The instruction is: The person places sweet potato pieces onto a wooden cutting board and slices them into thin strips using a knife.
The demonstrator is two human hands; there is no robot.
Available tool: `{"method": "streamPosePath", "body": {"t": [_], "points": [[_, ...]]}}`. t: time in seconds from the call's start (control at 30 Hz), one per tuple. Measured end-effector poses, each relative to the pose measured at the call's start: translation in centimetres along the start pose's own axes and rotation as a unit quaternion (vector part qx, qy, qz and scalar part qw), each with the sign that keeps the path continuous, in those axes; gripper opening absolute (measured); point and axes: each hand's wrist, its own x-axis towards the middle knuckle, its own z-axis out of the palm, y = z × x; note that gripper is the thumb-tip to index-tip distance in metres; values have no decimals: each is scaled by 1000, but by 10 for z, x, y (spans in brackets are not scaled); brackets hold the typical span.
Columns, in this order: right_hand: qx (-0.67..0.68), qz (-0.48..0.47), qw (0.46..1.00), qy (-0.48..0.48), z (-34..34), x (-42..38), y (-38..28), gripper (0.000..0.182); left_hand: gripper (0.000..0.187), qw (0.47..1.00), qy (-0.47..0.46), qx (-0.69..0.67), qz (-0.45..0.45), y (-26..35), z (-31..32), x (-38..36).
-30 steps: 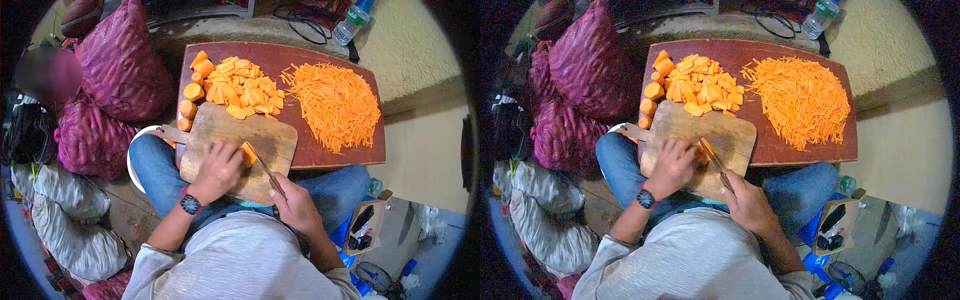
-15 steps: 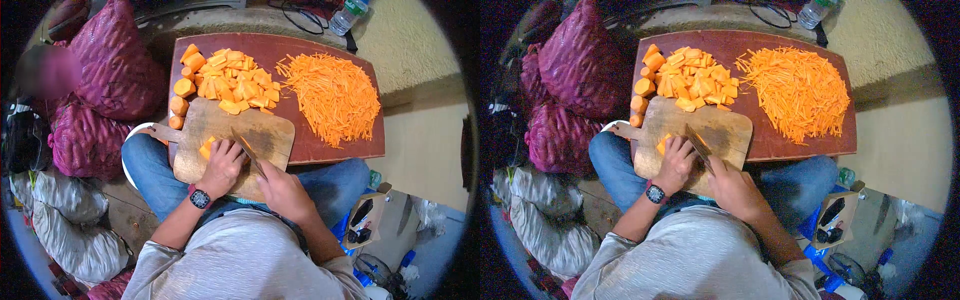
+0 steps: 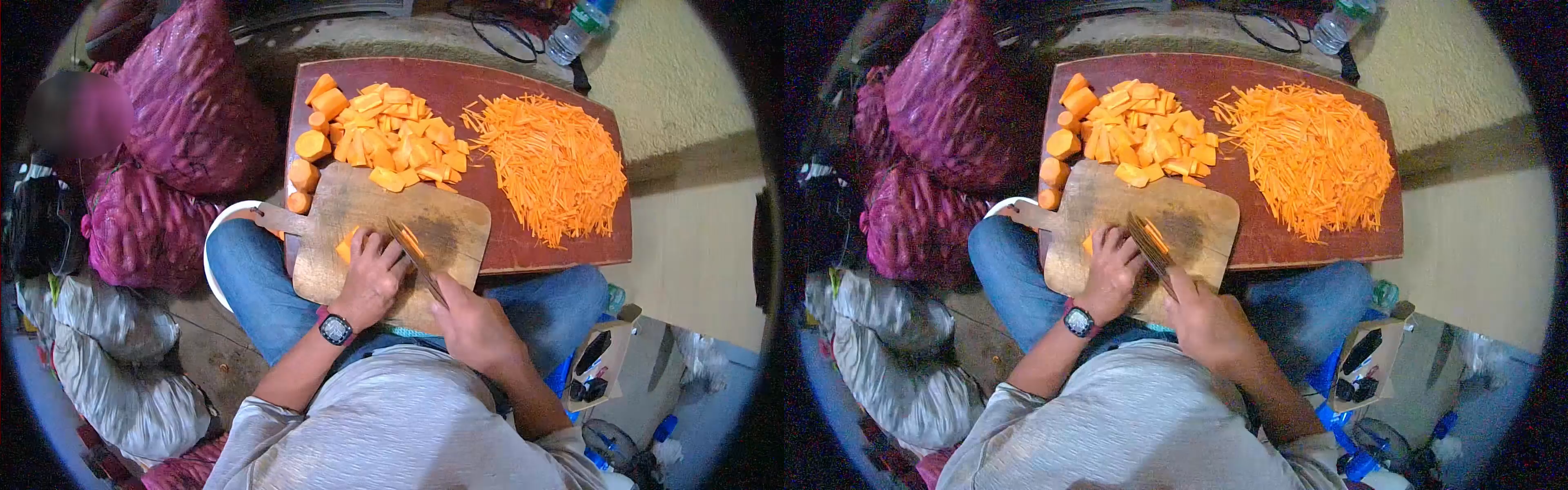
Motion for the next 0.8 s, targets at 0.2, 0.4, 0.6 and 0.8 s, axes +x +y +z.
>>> {"method": "streamPosePath", "body": {"t": [0.2, 0.4, 0.6, 0.8], "points": [[-2, -16, 1000, 0, 7, 14, 5, 39, 29, 1000, -1, -15, -11, 3, 1, -6], [5, 40, 999, -24, 4, -5, -2, 34, 27, 1000, -7, -3, -20, 5, 0, -9], [-25, -40, 999, 13, 6, 5, -3, 35, 30, 1000, -6, 9, -15, 2, -6, -7], [-11, -22, 1000, 10, 11, 11, -1, 33, 33, 1000, 6, -9, -18, 3, 1, -12]]}}
